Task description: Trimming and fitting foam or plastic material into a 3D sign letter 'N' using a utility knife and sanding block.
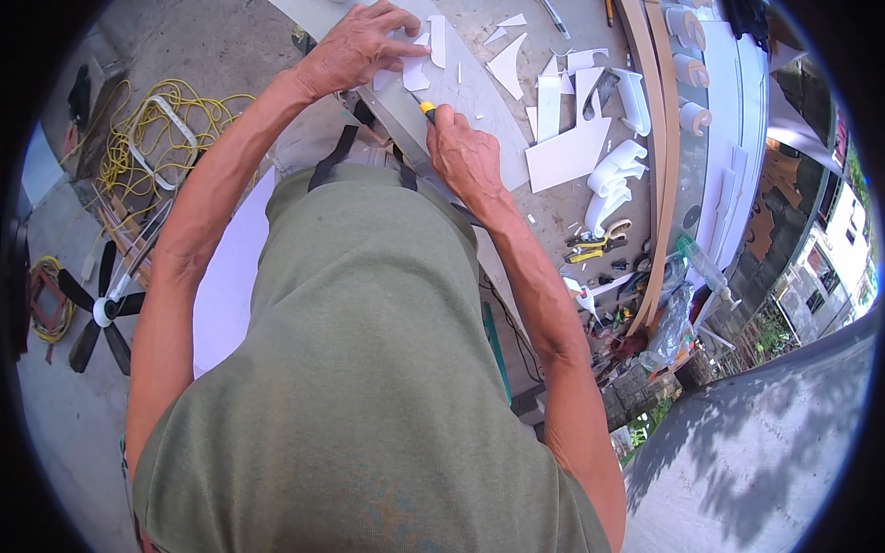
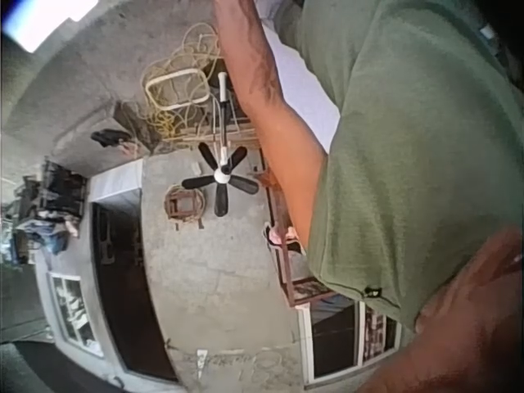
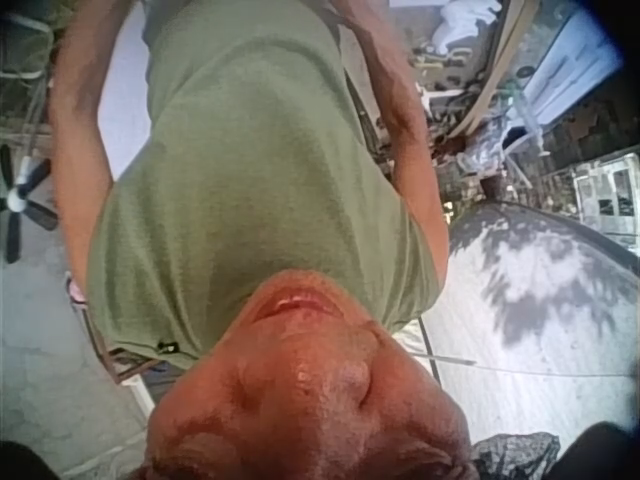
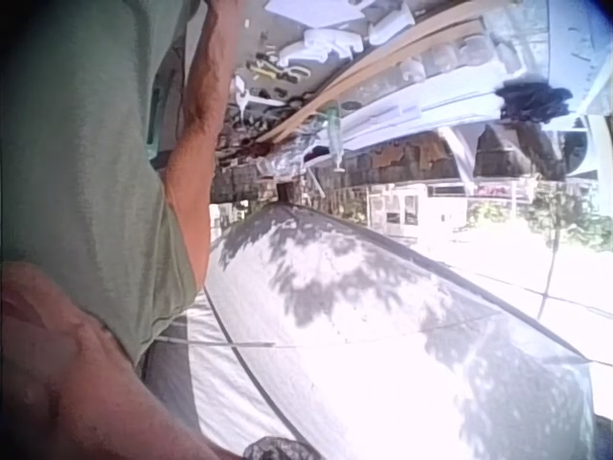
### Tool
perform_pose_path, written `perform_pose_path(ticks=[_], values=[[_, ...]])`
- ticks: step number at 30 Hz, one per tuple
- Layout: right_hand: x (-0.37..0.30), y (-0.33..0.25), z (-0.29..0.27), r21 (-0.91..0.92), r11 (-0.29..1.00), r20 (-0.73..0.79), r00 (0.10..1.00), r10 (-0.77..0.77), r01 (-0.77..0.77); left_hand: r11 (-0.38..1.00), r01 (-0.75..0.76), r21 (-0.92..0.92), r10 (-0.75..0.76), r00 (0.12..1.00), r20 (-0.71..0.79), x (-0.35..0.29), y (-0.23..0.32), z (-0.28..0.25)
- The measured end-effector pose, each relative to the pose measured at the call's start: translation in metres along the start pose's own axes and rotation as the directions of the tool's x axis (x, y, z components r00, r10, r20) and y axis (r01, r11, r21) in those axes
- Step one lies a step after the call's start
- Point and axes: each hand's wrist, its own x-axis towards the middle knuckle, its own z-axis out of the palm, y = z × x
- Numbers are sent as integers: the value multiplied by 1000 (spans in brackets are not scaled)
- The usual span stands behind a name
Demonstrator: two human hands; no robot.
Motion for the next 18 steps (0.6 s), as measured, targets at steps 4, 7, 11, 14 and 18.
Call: perform_pose_path(ticks=[4,7,11,14,18], values=[[2,-1,4,-39,999,-14,1000,-20,19,999,31,-27,-31,1000,1,0,2,-1],[0,-5,3,-11,1000,56,998,30,-29,997,70,-30,-69,998,9,0,7,-2],[2,-6,1,-2,999,71,997,36,-36,993,105,-54,-103,994,41,1,7,-4],[-1,-7,-2,-10,1000,59,998,27,-27,995,98,-5,-98,995,-27,-2,8,7],[-16,-4,-2,-23,997,87,993,73,-72,989,149,-18,-150,988,-45,-4,12,12]])
